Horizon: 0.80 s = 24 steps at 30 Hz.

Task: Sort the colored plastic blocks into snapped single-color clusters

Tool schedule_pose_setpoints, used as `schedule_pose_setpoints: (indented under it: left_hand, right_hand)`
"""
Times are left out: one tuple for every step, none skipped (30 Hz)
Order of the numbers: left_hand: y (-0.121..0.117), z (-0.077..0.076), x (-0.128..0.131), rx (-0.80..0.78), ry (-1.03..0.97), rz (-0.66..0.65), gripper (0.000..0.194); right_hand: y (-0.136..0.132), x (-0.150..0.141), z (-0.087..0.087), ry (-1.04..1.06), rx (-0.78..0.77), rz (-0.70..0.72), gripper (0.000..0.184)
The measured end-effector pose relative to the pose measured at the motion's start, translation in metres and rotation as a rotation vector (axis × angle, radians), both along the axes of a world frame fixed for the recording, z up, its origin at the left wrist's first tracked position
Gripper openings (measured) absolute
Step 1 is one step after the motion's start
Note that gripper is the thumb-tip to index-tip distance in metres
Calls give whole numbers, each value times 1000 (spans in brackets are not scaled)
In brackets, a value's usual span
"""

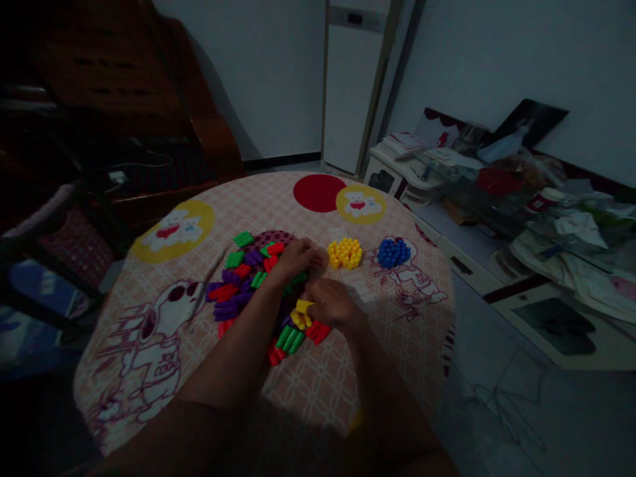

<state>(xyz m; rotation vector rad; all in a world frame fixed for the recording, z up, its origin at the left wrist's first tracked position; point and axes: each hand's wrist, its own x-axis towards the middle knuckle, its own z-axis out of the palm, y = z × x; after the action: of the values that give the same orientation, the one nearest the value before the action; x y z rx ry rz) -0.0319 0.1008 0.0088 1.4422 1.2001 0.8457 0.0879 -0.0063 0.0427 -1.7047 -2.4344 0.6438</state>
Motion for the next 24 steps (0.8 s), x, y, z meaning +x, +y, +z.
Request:
schedule_pose_setpoints:
  left_hand:
    - [-1, 2, 0, -52, -38, -27, 11]
    - [-3, 4, 1, -114, -79, -63, 12]
    - [-5, 5, 2, -173, -114, -101, 13]
    - [-6, 6, 3, -215, -130, -135, 13]
    - [-8, 7, 4, -244, -137, -162, 14]
    - [-10, 8, 6, -263, -140, -182, 14]
    - [-11, 8, 7, -270, -141, -194, 13]
    - [-12, 8, 9, -271, -141, -200, 14]
    - [-13, 8, 10, -268, -139, -201, 14]
    - [-14, 8, 11, -263, -139, -200, 14]
    - [-15, 7, 12, -259, -138, -198, 15]
    - [-15, 7, 13, -256, -136, -193, 15]
    - [-15, 7, 13, -254, -136, -186, 16]
    - [-15, 7, 14, -251, -138, -180, 16]
    - [-15, 7, 14, -250, -140, -176, 16]
    - [-14, 6, 14, -248, -139, -172, 16]
    - [-13, 6, 13, -240, -136, -170, 16]
    - [-12, 5, 13, -224, -130, -168, 16]
    - [-12, 4, 12, -199, -119, -167, 16]
    - [-11, 3, 12, -167, -105, -163, 15]
    - [-10, 3, 11, -133, -92, -156, 15]
    - [-9, 2, 11, -112, -88, -149, 15]
    - [-9, 3, 10, -112, -94, -143, 15]
    - [-9, 4, 10, -133, -110, -142, 15]
  right_hand:
    - [0, 0, 1, 21, -7, -3, 10]
    - [0, -1, 3, 44, -12, -5, 9]
    - [0, 0, 3, 65, -12, -4, 10]
    - [0, 0, 3, 78, -11, -2, 11]
    - [1, 0, 3, 82, -12, 1, 13]
    - [1, 0, 2, 77, -13, 6, 14]
    - [1, -1, 1, 67, -12, 13, 14]
    - [1, -1, 0, 54, -10, 19, 14]
    - [1, -2, -2, 42, -7, 24, 14]
    - [1, -2, -4, 34, -2, 26, 13]
    - [1, -2, -5, 34, 3, 26, 13]
    - [1, -2, -6, 42, 10, 22, 13]
    - [1, -2, -6, 57, 15, 16, 13]
    - [2, -2, -6, 79, 18, 9, 12]
    - [2, -2, -6, 106, 18, 2, 11]
    - [3, -1, -6, 141, 17, -6, 11]
    - [3, 0, -5, 181, 13, -15, 10]
    - [4, 1, -5, 225, 9, -27, 10]
    - [6, 3, -5, 272, 5, -41, 10]
    - [7, 6, -5, 319, 4, -59, 9]
    - [8, 9, -5, 363, 6, -83, 9]
    - [10, 14, -5, 398, 14, -112, 8]
    - [11, 19, -5, 422, 31, -149, 8]
    - [12, 26, -5, 433, 58, -189, 9]
